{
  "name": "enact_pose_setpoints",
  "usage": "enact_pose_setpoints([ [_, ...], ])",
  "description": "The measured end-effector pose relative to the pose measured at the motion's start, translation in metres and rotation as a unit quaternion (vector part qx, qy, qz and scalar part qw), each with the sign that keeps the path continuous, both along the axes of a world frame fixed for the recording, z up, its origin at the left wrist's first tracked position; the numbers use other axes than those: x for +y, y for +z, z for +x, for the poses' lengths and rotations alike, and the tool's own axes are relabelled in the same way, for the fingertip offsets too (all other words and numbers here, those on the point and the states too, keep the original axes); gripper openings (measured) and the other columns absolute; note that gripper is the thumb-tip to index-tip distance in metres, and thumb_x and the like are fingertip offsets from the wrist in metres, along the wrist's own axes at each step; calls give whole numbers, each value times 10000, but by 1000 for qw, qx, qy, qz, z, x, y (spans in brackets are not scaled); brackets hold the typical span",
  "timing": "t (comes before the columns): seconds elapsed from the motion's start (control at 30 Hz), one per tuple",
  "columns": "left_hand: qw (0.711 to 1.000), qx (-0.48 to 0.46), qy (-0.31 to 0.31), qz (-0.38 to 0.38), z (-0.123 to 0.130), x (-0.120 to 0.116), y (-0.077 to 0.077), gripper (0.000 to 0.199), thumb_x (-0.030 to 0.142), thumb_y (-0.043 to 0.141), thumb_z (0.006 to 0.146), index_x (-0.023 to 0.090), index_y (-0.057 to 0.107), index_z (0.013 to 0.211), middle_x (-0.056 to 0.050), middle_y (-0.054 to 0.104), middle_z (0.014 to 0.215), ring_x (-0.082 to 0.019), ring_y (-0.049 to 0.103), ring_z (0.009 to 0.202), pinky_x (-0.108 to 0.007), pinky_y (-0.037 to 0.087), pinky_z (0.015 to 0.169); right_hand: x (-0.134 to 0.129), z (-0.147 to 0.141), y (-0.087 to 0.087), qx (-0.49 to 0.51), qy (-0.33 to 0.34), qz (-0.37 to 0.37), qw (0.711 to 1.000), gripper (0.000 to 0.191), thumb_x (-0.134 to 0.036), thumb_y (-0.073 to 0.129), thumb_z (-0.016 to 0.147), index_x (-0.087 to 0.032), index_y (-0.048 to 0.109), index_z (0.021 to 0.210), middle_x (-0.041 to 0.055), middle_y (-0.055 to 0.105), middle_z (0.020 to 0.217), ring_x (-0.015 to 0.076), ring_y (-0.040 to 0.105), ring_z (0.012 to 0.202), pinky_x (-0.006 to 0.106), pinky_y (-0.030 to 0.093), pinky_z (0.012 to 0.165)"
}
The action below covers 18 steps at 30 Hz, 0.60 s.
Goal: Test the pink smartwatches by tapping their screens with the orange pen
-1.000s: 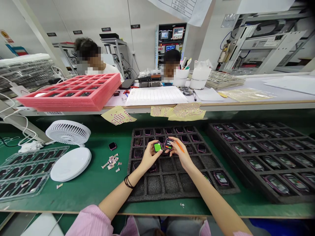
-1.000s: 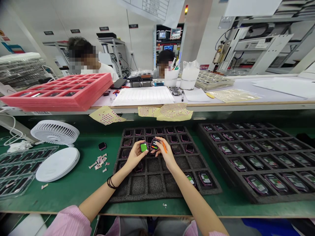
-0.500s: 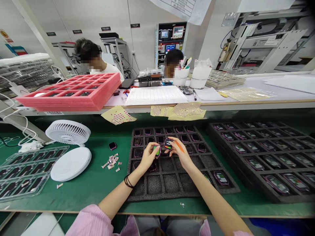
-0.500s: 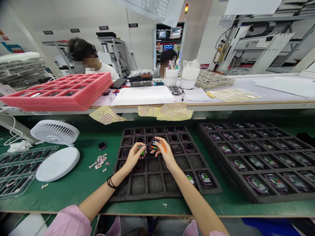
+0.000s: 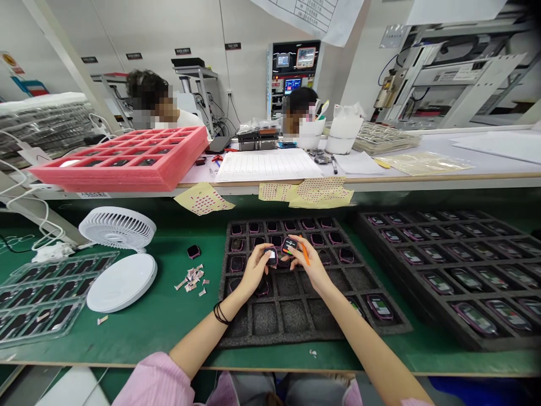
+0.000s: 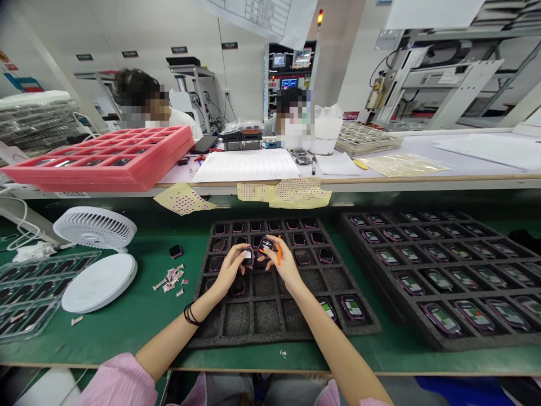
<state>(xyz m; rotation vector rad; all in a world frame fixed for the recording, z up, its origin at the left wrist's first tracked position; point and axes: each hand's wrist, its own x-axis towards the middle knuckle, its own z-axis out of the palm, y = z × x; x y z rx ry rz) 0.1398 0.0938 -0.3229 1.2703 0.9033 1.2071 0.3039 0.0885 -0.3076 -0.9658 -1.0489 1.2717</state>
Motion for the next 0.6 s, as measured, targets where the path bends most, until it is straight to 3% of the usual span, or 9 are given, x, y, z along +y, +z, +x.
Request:
enact_pose_setpoints([
  [0.17,1000,-18,-1,2,0,1,-4,430,426,650,780,182,533,1114,-44,582,915,-119,586,685,-165,382,439,4,0,-5,5,14,15,1000,548,-376,783,645,-252,576,1137,38,602,961,176,676,647,239,512,421],
  [0.6,1000,2,8,12,1,1,-5,411,417,674,767,178,534,1070,-42,588,925,-95,548,657,-151,367,426,-2,1,2,5,-3,0,1000,432,-414,705,723,-259,600,1112,33,579,984,149,662,629,224,502,438],
])
